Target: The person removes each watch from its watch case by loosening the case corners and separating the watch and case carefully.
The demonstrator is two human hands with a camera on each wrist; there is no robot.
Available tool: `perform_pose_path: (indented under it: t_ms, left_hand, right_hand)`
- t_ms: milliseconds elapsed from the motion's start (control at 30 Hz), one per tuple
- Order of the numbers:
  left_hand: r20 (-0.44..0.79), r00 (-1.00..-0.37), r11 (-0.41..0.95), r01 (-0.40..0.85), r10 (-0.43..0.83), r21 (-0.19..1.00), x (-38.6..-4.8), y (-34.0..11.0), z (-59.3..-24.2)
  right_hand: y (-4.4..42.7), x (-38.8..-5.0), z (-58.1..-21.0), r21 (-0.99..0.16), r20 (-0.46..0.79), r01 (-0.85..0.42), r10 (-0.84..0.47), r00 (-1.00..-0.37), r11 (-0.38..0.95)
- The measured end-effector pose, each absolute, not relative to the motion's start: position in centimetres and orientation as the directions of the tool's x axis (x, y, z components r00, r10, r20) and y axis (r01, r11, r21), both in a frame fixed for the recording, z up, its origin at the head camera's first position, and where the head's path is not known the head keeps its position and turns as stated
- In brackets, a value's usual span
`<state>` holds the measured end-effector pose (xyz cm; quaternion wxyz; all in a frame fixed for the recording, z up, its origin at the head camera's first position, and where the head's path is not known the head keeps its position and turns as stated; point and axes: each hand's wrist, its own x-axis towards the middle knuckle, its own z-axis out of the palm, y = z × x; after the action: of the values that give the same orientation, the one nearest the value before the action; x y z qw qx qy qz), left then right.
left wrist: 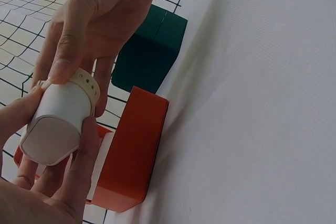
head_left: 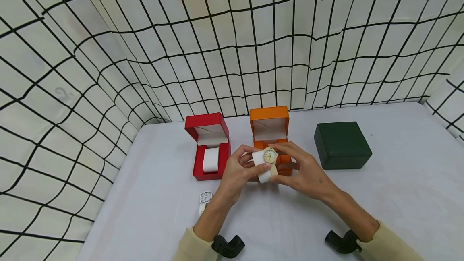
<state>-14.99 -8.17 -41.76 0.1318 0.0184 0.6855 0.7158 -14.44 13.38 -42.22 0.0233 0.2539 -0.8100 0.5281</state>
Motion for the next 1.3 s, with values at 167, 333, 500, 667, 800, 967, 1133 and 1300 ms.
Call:
perform_pose_path:
  t_ms: [167, 333, 500, 667, 800, 967, 1133, 1300]
  left_hand:
    - [-0.154, -0.963, -0.040, -0.167, 0.221, 0.985, -15.0, -8.2, -41.7]
    - [-0.152, -0.961, -0.031, -0.164, 0.233, 0.986, -15.1, -8.4, -41.8]
    - [-0.155, -0.955, -0.032, -0.169, 0.254, 0.985, -15.1, -8.5, -41.9]
    - [-0.153, -0.952, -0.036, -0.168, 0.266, 0.985, -15.0, -8.6, -41.8]
    - [-0.141, -0.952, -0.039, -0.157, 0.272, 0.987, -15.0, -8.7, -41.8]
    - [-0.111, -0.950, -0.050, -0.132, 0.292, 0.990, -15.0, -8.9, -41.8]
    - [-0.094, -0.944, -0.053, -0.116, 0.316, 0.992, -15.0, -9.2, -41.7]
    - [-0.091, -0.944, -0.050, -0.113, 0.317, 0.992, -15.0, -9.3, -41.6]
  right_hand:
    - [13.6, -14.6, -42.1, -0.854, 0.307, -0.436, -0.402, -0.863, 0.284]
    - [13.7, -14.7, -42.0, -0.867, 0.302, -0.422, -0.394, -0.868, 0.265]
    - [13.5, -14.7, -42.0, -0.865, 0.312, -0.414, -0.345, -0.885, 0.282]
    - [13.3, -14.7, -42.1, -0.859, 0.325, -0.414, -0.304, -0.895, 0.301]
    - [13.2, -14.8, -42.0, -0.863, 0.336, -0.417, -0.290, -0.896, 0.287]
    - [13.1, -14.8, -42.0, -0.867, 0.336, -0.410, -0.276, -0.900, 0.283]
    - [13.0, -14.8, -41.8, -0.875, 0.326, -0.395, -0.261, -0.909, 0.282]
    - [12.8, -14.7, -41.8, -0.887, 0.315, -0.377, -0.247, -0.916, 0.266]
